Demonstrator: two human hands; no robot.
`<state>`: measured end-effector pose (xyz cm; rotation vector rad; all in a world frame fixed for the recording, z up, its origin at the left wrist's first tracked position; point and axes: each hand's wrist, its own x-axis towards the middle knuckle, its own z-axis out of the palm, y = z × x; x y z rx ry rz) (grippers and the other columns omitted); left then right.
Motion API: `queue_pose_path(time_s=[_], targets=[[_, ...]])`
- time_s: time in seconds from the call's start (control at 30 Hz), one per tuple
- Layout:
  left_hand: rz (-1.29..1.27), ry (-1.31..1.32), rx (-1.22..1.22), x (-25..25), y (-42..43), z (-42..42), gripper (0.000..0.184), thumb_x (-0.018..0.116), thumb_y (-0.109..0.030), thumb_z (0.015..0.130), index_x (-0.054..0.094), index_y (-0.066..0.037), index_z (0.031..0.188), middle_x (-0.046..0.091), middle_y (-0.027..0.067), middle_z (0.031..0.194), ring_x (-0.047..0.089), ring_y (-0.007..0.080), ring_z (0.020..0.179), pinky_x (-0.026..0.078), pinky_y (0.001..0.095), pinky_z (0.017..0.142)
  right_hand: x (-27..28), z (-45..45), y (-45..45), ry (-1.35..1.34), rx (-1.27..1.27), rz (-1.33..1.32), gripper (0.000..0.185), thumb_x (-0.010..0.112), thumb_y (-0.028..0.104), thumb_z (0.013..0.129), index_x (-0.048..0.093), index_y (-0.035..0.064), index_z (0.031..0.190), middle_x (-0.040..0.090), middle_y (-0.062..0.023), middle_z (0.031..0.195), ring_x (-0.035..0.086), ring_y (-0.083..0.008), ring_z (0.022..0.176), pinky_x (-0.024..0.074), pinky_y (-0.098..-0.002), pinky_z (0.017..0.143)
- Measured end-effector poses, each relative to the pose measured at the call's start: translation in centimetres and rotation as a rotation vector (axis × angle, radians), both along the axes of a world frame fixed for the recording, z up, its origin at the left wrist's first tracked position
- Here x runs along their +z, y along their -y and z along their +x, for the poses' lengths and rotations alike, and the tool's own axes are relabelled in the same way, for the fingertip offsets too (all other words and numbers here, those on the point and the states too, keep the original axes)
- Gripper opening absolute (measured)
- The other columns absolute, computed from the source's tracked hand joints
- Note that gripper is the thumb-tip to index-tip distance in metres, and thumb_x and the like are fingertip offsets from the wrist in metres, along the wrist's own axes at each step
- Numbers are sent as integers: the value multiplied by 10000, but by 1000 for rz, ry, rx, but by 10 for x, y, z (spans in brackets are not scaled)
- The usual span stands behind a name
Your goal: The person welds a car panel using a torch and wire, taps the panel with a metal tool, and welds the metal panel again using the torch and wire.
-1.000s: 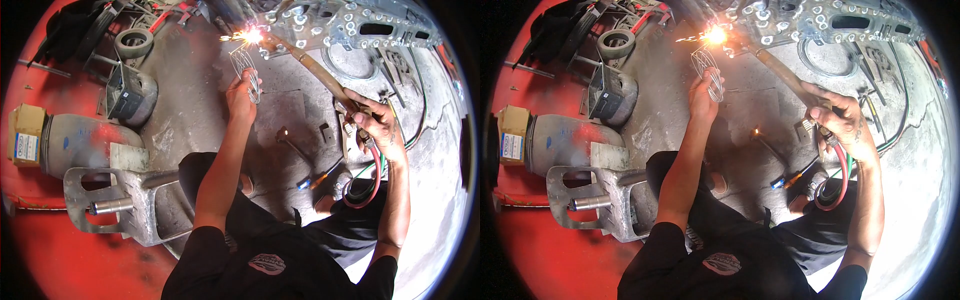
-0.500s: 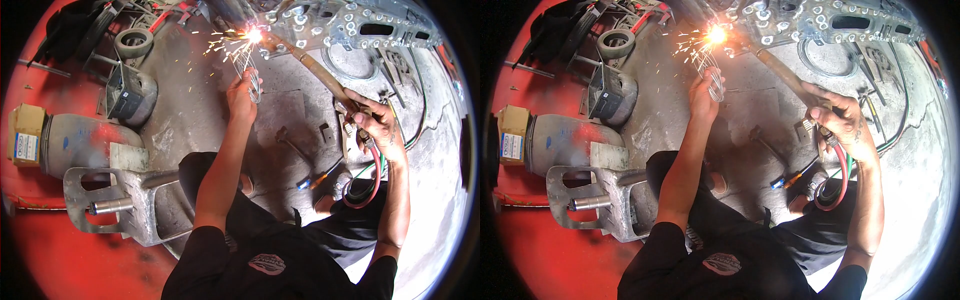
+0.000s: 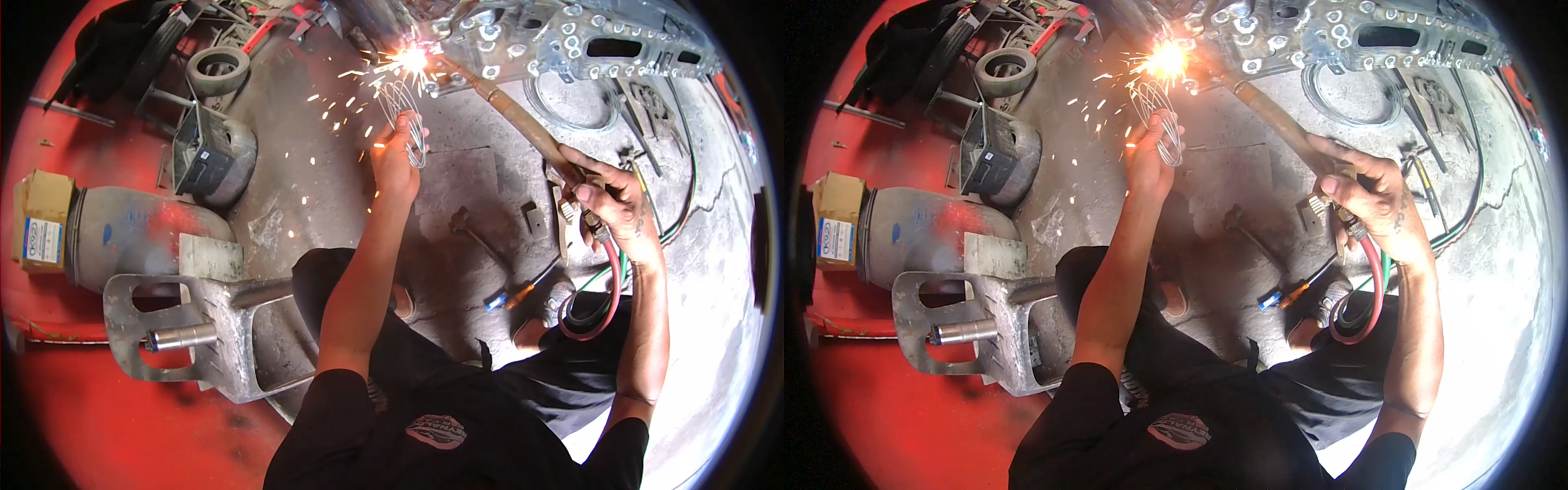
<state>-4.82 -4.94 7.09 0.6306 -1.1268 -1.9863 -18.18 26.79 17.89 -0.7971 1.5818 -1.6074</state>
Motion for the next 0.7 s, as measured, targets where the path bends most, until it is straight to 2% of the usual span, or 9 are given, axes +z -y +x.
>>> queue_pose_path(time_s=[0.7], targets=[[-6,15,16,5,-3,-3,260,707,-278,959,707,-56,1093,717,30,969,672,166,804,526,308,633,0,2,1,-12,1,2,528,719,188,917,574,-5,1386,642,-51,803,602,-118,461,417,-232,385]])
